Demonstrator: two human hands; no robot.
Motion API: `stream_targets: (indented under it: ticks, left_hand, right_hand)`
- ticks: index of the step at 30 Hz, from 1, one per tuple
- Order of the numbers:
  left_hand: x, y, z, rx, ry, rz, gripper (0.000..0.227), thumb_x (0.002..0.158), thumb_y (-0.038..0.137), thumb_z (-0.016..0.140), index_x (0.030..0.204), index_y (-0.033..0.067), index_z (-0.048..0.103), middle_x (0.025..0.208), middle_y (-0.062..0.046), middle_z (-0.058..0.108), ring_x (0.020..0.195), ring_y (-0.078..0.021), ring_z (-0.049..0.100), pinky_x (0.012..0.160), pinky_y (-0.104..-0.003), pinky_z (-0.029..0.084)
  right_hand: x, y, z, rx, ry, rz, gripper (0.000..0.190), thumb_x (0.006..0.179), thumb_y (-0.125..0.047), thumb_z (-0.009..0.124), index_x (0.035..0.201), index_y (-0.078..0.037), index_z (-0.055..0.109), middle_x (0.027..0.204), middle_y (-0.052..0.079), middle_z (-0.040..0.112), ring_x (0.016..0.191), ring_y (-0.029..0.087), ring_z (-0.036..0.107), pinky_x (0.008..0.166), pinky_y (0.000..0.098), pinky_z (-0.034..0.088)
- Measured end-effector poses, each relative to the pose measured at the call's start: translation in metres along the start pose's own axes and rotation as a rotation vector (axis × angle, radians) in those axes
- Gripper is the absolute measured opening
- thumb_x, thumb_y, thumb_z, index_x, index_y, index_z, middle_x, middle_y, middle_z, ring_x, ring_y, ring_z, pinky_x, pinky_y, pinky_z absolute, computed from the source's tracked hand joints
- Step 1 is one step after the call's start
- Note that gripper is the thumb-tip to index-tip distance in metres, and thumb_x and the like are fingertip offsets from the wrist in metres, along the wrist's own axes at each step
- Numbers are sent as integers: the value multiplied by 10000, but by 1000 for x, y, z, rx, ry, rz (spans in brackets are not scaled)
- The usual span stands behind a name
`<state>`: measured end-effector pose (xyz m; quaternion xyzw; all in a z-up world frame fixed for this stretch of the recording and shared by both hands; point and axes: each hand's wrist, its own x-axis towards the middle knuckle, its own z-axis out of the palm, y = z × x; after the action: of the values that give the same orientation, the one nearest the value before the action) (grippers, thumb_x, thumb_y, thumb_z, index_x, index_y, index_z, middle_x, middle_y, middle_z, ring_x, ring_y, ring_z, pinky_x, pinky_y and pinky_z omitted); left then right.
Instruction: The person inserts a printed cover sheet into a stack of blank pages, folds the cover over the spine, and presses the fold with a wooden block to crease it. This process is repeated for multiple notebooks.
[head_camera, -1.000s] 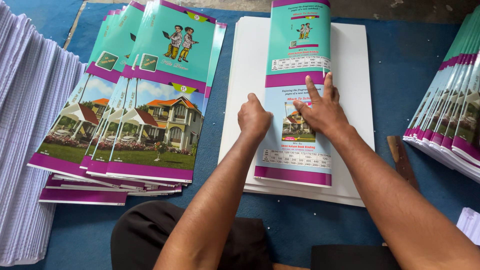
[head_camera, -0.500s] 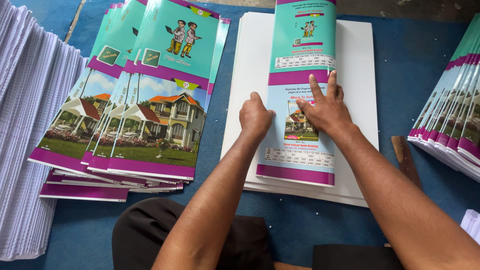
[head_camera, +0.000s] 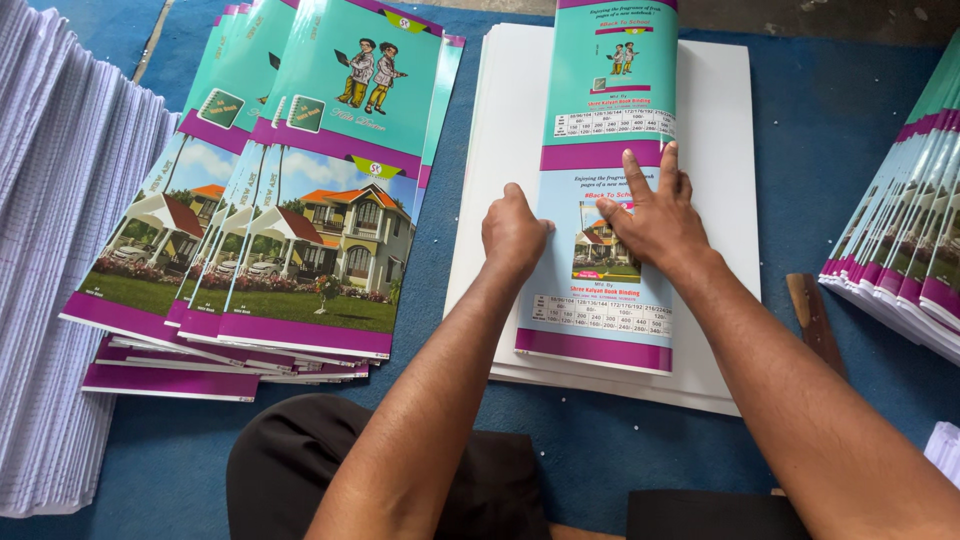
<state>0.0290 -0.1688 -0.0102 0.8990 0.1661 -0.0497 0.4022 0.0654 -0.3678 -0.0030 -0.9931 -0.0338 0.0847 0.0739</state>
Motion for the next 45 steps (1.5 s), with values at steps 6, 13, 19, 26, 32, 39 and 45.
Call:
stream_targets:
  ticks: [6,13,19,26,32,39,45]
  left_hand:
    - [0,0,1,5,2,2,477,806,210,841,1138,-1,572,1025,-209,715,986,-359,723,874,-433,588]
    - [-1,2,1,-11,-15,-33,444,824,192,816,1141,6,566,1048,-203,705,1006,-346,721,871,-421,594]
    - [-7,7,0,39,-5,22,460,847,141,766,1251,75,558,1121,-196,652,1063,-371,677,896,-440,565]
    - [6,7,15,411,-137,245,297,968,97,555,1228,172,677,1398,-136,511,1326,-330,510,1020,-521,492]
    - [40,14,30,528,-84,546,486,818,66,624,1303,78,613,1548,-89,398,1419,-280,401,941,-763,359]
    - [42,33,20,582,-347,338,608,911,83,622,1490,180,465,1550,-96,436,1411,-270,449,1036,-651,448]
    - [43,43,17,634,-332,315,686,946,121,591,1537,410,398,1650,-172,242,1462,-314,338,1045,-666,399]
  right_hand:
    - [1,0,1,-14,-6,10,856,919,-724,458,1639,-333,210,1686,235,-58,1506,543,111,1090,616,421]
    - [1,-2,1,-22,-28,28,845,919,-720,444,1635,-339,205,1691,221,-71,1519,530,110,1081,619,433]
    - [0,-2,3,-28,10,10,849,915,-716,477,1633,-339,230,1690,219,-61,1503,547,136,1086,620,424]
    - [-1,1,4,14,52,-12,788,926,-685,485,1606,-330,302,1684,233,24,1496,524,162,1097,630,390]
    - [8,13,3,-47,270,-163,579,1004,-539,513,1526,-291,544,1658,259,268,1556,449,219,1230,588,228]
    - [37,35,-10,-90,154,-246,867,874,-633,552,1603,-227,314,1683,178,126,1553,336,77,1226,487,123]
    - [45,46,1,-128,26,-202,872,878,-734,404,1613,-314,197,1707,103,4,1563,281,-38,1246,463,65]
